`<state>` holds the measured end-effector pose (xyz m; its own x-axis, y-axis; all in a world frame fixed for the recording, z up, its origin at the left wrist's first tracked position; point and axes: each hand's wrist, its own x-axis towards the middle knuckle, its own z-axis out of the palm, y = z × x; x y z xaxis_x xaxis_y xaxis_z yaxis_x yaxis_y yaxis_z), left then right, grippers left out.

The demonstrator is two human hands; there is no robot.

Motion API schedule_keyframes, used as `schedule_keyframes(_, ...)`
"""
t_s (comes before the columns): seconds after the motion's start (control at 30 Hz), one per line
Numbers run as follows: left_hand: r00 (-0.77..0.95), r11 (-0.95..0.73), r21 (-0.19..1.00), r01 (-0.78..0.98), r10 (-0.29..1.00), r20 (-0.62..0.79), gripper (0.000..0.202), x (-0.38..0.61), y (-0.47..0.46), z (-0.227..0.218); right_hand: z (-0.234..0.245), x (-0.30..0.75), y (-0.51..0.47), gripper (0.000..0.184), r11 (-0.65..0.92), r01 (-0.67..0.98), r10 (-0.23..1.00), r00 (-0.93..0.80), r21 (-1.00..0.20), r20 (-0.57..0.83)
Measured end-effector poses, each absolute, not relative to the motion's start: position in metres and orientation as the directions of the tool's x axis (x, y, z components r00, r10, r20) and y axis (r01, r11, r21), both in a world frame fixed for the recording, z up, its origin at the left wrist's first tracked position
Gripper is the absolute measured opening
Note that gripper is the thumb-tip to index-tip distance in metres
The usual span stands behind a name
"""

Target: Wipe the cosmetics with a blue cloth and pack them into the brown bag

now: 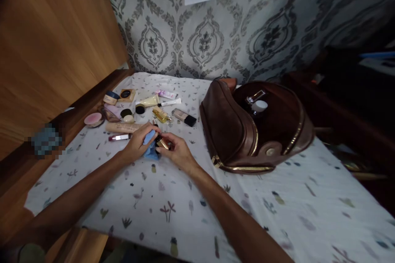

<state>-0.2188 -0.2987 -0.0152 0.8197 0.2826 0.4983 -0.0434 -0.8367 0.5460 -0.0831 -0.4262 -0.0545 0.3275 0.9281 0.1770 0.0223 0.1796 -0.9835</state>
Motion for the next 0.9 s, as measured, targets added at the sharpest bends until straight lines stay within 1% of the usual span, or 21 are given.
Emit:
schedule_keyframes(0.1, 0.839, -0.834, 0.551, -0.015, 0.289, 0.461, 0.022, -0.2187, -0.3014, -0.0108, -0.0552, -0.0867, -0.4274, 0.035, 0.163, 0.184, 0.907, 0.360, -0.969, 0.220)
schedule_keyframes(0.2, 0.841, -0.785, 0.617, 0.051, 0.367, 0.397, 0.028, -0.2184, -0.3028, -0.0094, -0.0528, -0.0888, -0.4306, 0.033, 0.127, 0.370, 0.865, 0.413, -0.920, 0.285)
schedule_keyframes(0.27, 0.829, -0.737, 0.672, 0.073, 0.420, 0.370, 0.031, -0.2182, -0.3031, -0.0099, -0.0508, -0.0897, -0.4324, 0.034, 0.113, 0.439, 0.852, 0.419, -0.891, 0.315)
schedule_keyframes(0.37, 0.794, -0.668, 0.741, 0.072, 0.488, 0.363, 0.036, -0.2179, -0.3033, -0.0107, -0.0495, -0.0907, -0.4336, 0.035, 0.111, 0.456, 0.840, 0.431, -0.883, 0.329)
schedule_keyframes(0.47, 0.784, -0.642, 0.763, 0.075, 0.511, 0.353, 0.039, -0.2172, -0.3027, -0.0103, -0.0499, -0.0911, -0.4335, 0.032, 0.101, 0.432, 0.835, 0.453, -0.896, 0.312)
schedule_keyframes(0.57, 0.800, -0.660, 0.749, 0.065, 0.483, 0.356, 0.035, -0.2167, -0.3006, -0.0098, -0.0505, -0.0903, -0.4325, 0.026, 0.104, 0.415, 0.832, 0.461, -0.904, 0.308)
schedule_keyframes(0.63, 0.812, -0.664, 0.747, 0.036, 0.455, 0.365, 0.031, -0.2168, -0.2985, -0.0102, -0.0505, -0.0890, -0.4314, 0.023, 0.126, 0.427, 0.817, 0.467, -0.896, 0.337)
schedule_keyframes(0.73, 0.828, -0.663, 0.748, -0.012, 0.413, 0.380, 0.027, -0.2178, -0.2955, -0.0120, -0.0506, -0.0864, -0.4297, 0.022, 0.149, 0.456, 0.779, 0.492, -0.877, 0.388)
schedule_keyframes(0.9, 0.834, -0.680, 0.733, -0.020, 0.393, 0.387, 0.027, -0.2187, -0.2934, -0.0142, -0.0517, -0.0840, -0.4289, 0.023, 0.162, 0.448, 0.780, 0.488, -0.879, 0.392)
